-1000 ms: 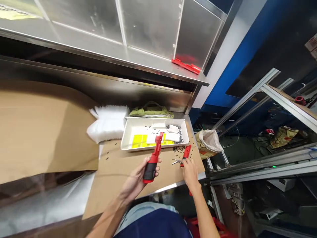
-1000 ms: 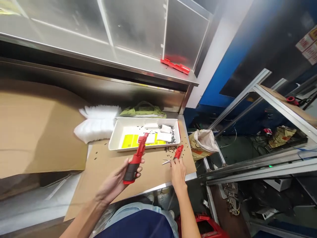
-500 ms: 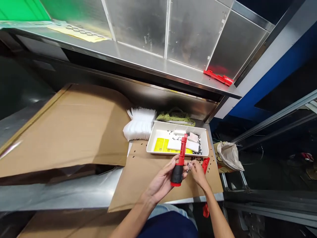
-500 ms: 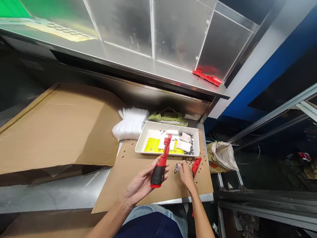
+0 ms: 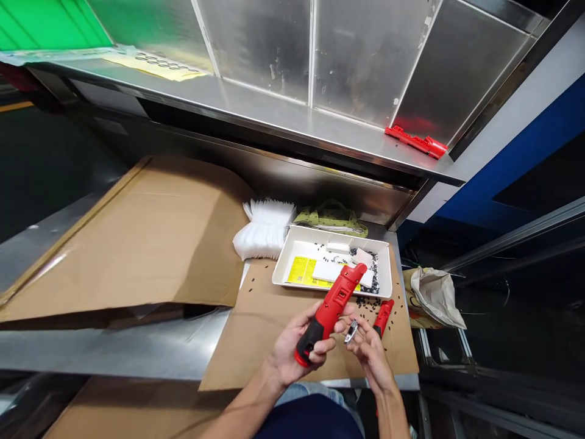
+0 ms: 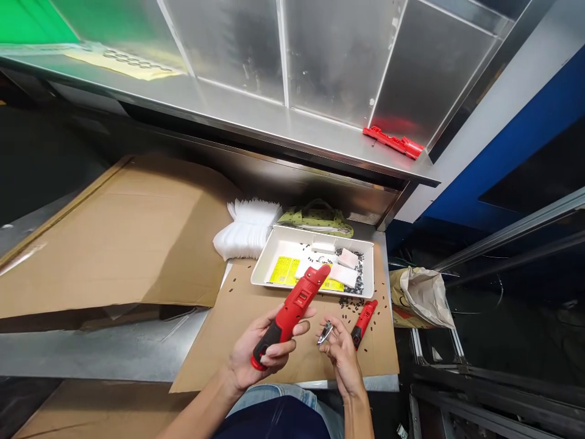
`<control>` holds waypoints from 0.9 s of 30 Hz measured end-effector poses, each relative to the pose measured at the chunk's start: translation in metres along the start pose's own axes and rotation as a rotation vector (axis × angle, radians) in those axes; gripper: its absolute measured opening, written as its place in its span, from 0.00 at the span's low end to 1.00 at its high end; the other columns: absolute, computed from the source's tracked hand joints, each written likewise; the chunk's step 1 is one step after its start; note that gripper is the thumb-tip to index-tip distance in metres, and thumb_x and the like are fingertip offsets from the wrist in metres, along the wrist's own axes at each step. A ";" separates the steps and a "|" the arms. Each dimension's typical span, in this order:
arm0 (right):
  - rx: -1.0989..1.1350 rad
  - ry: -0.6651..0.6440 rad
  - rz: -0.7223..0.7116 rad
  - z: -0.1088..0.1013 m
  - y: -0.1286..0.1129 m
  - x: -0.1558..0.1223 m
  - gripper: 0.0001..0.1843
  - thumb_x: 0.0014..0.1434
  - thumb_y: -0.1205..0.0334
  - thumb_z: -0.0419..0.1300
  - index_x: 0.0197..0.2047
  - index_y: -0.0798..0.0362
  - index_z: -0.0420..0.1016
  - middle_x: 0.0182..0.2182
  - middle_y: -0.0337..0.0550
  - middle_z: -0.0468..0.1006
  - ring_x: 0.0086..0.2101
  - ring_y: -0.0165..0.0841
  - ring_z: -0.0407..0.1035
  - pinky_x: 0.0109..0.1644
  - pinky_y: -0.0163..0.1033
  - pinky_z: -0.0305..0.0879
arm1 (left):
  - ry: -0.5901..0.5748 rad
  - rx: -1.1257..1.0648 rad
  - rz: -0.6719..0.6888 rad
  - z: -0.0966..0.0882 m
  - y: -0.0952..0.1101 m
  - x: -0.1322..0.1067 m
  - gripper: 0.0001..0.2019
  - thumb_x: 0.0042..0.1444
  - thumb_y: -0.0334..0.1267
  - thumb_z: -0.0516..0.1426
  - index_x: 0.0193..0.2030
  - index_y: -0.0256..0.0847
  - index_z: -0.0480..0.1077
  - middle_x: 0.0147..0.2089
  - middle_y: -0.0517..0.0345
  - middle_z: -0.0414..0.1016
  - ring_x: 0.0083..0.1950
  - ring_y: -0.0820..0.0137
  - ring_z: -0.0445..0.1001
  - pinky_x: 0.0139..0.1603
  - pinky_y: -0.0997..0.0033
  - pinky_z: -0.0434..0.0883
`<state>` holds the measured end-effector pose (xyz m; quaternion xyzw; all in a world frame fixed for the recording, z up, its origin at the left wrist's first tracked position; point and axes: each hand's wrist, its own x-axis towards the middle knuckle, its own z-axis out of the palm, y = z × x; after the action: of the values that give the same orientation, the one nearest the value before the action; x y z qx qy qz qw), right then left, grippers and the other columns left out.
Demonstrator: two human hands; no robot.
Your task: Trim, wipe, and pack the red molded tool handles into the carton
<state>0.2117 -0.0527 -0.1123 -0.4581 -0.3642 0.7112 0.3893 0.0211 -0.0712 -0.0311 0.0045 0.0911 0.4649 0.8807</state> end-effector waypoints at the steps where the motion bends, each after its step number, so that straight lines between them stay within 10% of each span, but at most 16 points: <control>1: -0.058 0.020 -0.013 0.000 0.004 0.002 0.24 0.49 0.52 0.68 0.49 0.50 0.75 0.43 0.45 0.78 0.36 0.32 0.72 0.33 0.32 0.67 | -0.042 -0.009 -0.006 -0.002 -0.001 0.000 0.24 0.64 0.45 0.55 0.64 0.37 0.66 0.34 0.57 0.70 0.19 0.84 0.59 0.13 0.88 0.52; 5: -0.218 0.115 -0.096 0.002 0.013 0.006 0.25 0.53 0.37 0.63 0.34 0.53 0.76 0.24 0.38 0.72 0.23 0.28 0.63 0.25 0.32 0.59 | -0.159 -0.059 -0.037 -0.006 -0.007 0.000 0.22 0.65 0.45 0.55 0.63 0.41 0.67 0.32 0.59 0.67 0.17 0.87 0.56 0.11 0.89 0.46; 9: -0.345 0.210 -0.212 -0.003 0.003 0.002 0.29 0.58 0.32 0.55 0.35 0.51 0.77 0.33 0.44 0.76 0.36 0.35 0.69 0.38 0.37 0.67 | -0.172 -0.150 -0.117 -0.009 -0.010 0.001 0.20 0.66 0.44 0.53 0.62 0.45 0.68 0.32 0.59 0.70 0.16 0.87 0.56 0.10 0.92 0.44; 15: -0.741 0.340 -0.460 -0.019 -0.049 -0.027 0.24 0.64 0.41 0.55 0.41 0.51 0.83 0.45 0.50 0.74 0.47 0.39 0.71 0.47 0.41 0.70 | -0.008 -0.257 -0.159 0.003 -0.008 0.001 0.21 0.68 0.43 0.50 0.65 0.44 0.64 0.36 0.54 0.79 0.16 0.86 0.63 0.13 0.93 0.54; 19: -0.549 0.525 -0.735 -0.001 -0.078 -0.061 0.18 0.62 0.57 0.62 0.55 0.52 0.75 0.44 0.48 0.77 0.42 0.37 0.76 0.42 0.41 0.75 | 0.250 -0.010 -0.018 0.025 -0.010 0.002 0.22 0.63 0.43 0.58 0.60 0.33 0.69 0.34 0.52 0.81 0.27 0.73 0.78 0.27 0.79 0.75; 23: -0.461 0.439 -1.008 0.026 -0.084 -0.081 0.21 0.60 0.67 0.65 0.56 0.53 0.72 0.39 0.46 0.81 0.40 0.39 0.79 0.39 0.42 0.79 | 0.390 0.173 0.202 0.046 -0.021 0.003 0.15 0.62 0.44 0.60 0.46 0.33 0.77 0.39 0.47 0.82 0.45 0.60 0.81 0.50 0.63 0.77; 27: -0.480 0.266 -1.112 0.047 -0.074 -0.086 0.14 0.58 0.66 0.68 0.48 0.52 0.74 0.36 0.44 0.83 0.37 0.39 0.80 0.37 0.41 0.80 | 0.407 0.304 0.293 0.063 -0.028 -0.001 0.22 0.60 0.43 0.61 0.59 0.37 0.73 0.46 0.46 0.81 0.43 0.62 0.81 0.47 0.66 0.77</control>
<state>0.2076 -0.1043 -0.0007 -0.3592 -0.6465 0.2369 0.6300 0.0540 -0.0833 0.0280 0.0564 0.3328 0.5594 0.7570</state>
